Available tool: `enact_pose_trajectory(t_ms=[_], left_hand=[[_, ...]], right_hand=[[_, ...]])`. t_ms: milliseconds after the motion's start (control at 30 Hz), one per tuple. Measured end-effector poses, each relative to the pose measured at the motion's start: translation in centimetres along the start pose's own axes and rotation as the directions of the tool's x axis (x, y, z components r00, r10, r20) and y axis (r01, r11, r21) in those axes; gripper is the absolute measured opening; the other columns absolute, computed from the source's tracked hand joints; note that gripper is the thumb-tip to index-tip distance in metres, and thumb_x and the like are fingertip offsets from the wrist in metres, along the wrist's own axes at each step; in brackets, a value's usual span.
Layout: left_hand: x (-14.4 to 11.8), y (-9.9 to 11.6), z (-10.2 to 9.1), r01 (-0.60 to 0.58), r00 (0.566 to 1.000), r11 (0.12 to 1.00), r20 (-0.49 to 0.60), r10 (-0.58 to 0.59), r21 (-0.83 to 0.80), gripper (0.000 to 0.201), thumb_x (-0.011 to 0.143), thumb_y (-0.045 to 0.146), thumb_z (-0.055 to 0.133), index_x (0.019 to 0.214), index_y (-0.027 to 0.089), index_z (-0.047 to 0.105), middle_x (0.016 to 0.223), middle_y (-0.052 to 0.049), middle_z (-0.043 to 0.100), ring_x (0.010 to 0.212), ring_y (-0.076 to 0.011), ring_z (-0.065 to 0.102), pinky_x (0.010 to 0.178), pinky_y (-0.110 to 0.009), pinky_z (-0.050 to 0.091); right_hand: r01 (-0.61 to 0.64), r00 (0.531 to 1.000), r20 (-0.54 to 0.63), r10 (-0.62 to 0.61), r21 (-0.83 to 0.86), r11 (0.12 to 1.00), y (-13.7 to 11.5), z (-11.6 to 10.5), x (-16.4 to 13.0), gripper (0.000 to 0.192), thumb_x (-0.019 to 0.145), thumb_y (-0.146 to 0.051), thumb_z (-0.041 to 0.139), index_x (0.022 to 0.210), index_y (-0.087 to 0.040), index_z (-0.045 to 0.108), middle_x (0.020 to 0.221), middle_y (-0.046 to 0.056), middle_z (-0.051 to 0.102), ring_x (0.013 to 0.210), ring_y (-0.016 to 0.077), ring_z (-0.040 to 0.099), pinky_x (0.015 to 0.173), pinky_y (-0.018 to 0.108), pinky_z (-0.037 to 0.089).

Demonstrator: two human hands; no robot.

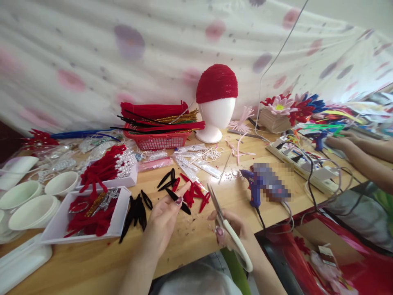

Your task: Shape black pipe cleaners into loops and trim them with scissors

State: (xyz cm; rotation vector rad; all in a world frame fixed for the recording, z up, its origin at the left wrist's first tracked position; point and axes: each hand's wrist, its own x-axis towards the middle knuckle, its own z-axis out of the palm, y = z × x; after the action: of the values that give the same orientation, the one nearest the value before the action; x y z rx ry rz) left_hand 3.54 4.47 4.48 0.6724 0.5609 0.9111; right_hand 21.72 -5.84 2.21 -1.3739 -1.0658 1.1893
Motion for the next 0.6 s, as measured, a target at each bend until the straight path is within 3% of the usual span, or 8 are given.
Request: enact_pose_trajectory(t_ms=[100, 167, 233, 333, 500, 600], left_hand=[[-0.2, -0.2, 0.2, 0.025, 0.999, 0.999, 0.041, -0.024, -0.033, 0.017, 0.085, 0.027, 0.072, 0.097, 0.020, 0.081, 0.129, -0.011, 0.071, 0.144, -0.0313, 0.041, 0.124, -0.050, 0.018], [-0.5, -0.2, 0.5, 0.065, 0.995, 0.995, 0.079, -0.059, -0.076, 0.011, 0.082, 0.026, 0.075, 0.089, 0.021, 0.082, 0.127, -0.011, 0.072, 0.142, -0.0334, 0.044, 0.123, -0.053, 0.019], [-0.7, -0.2, 0.7, 0.105, 0.989, 0.988, 0.118, -0.092, -0.114, 0.008, 0.079, 0.026, 0.078, 0.085, 0.022, 0.081, 0.126, -0.010, 0.073, 0.140, -0.0352, 0.047, 0.122, -0.055, 0.021], [-0.8, -0.2, 0.8, 0.120, 0.987, 0.983, 0.119, -0.104, -0.135, 0.008, 0.079, 0.025, 0.078, 0.085, 0.021, 0.081, 0.125, -0.011, 0.073, 0.139, -0.0350, 0.048, 0.122, -0.055, 0.021], [-0.5, -0.4, 0.9, 0.122, 0.990, 0.983, 0.085, -0.112, -0.136, 0.015, 0.078, 0.026, 0.079, 0.091, 0.019, 0.080, 0.124, -0.012, 0.074, 0.138, -0.0340, 0.049, 0.121, -0.053, 0.025], [-0.5, -0.4, 0.7, 0.120, 0.990, 0.986, 0.081, -0.111, -0.113, 0.022, 0.080, 0.030, 0.078, 0.098, 0.018, 0.078, 0.123, -0.014, 0.074, 0.135, -0.0344, 0.053, 0.118, -0.053, 0.031]], right_hand=[[-0.085, 0.984, 0.172, 0.054, 0.175, 0.981, -0.1, 0.3, 0.1, 0.047, 0.072, -0.055, 0.082, 0.090, -0.014, 0.069, 0.058, -0.006, 0.049, 0.044, 0.0059, 0.042, 0.043, 0.018, 0.037], [-0.136, 0.972, 0.219, 0.088, 0.212, 0.968, 0.1, 0.4, 0.6, 0.051, 0.066, -0.059, 0.084, 0.082, -0.014, 0.068, 0.051, -0.006, 0.051, 0.038, 0.0059, 0.042, 0.038, 0.018, 0.036], [-0.152, 0.977, 0.181, 0.110, 0.236, 0.960, 0.4, 0.4, 1.2, 0.056, 0.065, -0.066, 0.081, 0.078, -0.014, 0.065, 0.046, -0.006, 0.050, 0.035, 0.0065, 0.041, 0.034, 0.018, 0.034], [-0.113, 0.994, 0.025, 0.110, 0.264, 0.958, 0.5, 0.3, 1.8, 0.054, 0.078, -0.071, 0.068, 0.080, -0.017, 0.062, 0.047, -0.007, 0.047, 0.036, 0.0062, 0.040, 0.036, 0.017, 0.035], [-0.174, 0.981, 0.123, 0.149, 0.230, 0.957, 0.5, 0.3, 1.8, 0.056, 0.066, -0.066, 0.081, 0.080, -0.015, 0.064, 0.044, -0.003, 0.056, 0.031, 0.0078, 0.041, 0.029, 0.018, 0.031], [-0.142, 0.989, 0.060, 0.132, 0.230, 0.963, 0.6, 0.4, 1.7, 0.054, 0.075, -0.068, 0.073, 0.084, -0.016, 0.063, 0.043, -0.006, 0.051, 0.032, 0.0059, 0.039, 0.032, 0.016, 0.032]])
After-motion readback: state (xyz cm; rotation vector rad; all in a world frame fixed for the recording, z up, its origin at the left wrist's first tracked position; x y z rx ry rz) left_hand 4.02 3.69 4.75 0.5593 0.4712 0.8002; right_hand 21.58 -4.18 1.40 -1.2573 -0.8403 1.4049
